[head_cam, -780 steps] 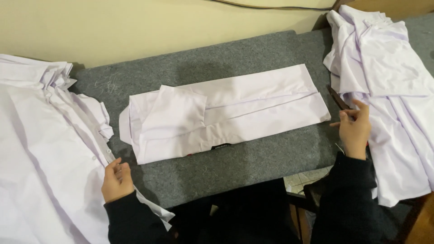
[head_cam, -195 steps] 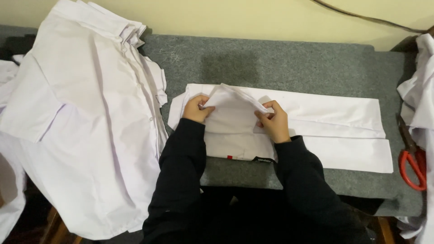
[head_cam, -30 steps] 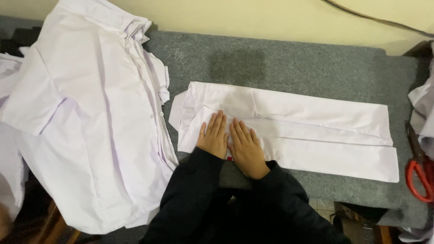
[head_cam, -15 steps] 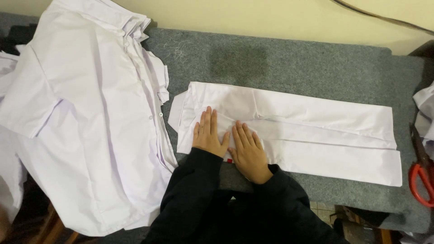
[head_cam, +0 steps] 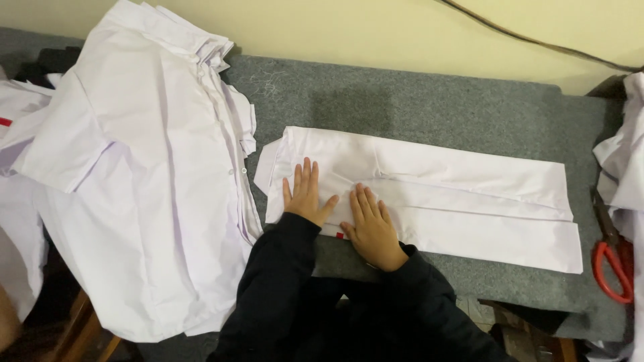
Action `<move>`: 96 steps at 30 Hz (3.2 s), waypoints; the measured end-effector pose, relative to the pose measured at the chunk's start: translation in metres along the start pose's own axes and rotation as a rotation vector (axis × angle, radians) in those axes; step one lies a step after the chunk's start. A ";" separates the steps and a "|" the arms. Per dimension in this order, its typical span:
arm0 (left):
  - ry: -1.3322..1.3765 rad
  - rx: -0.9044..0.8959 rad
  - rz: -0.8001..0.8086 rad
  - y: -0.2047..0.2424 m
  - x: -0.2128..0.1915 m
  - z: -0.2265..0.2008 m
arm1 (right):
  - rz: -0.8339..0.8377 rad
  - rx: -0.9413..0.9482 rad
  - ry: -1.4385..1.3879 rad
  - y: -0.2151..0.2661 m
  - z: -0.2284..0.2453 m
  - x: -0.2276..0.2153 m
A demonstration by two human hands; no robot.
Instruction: Folding and trimming loose threads on white collared shirts on a work table.
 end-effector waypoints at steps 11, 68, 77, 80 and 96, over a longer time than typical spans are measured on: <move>0.503 -0.085 -0.527 -0.084 -0.030 0.070 | -0.223 0.344 -0.841 -0.070 -0.091 -0.066; -0.213 -0.018 -0.085 -0.094 -0.001 -0.001 | -0.283 0.134 -0.079 -0.132 -0.012 0.027; -0.217 -0.051 0.013 -0.103 -0.014 0.003 | -0.068 0.246 -0.149 -0.126 -0.007 0.003; -0.123 0.003 0.124 -0.116 -0.042 0.012 | -0.083 0.244 -0.163 -0.121 -0.002 -0.008; 0.034 -0.200 -0.055 -0.200 -0.068 0.122 | -0.002 0.248 -0.196 -0.114 0.006 -0.031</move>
Point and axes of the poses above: each hand's wrist, its own y-axis away from the middle knuckle, its own x-axis out of the palm, z = x × y, the point moved 1 cm from there along -y, towards the middle knuckle, and after that the axes turned 7 degrees about z, right-handed, at the moved point
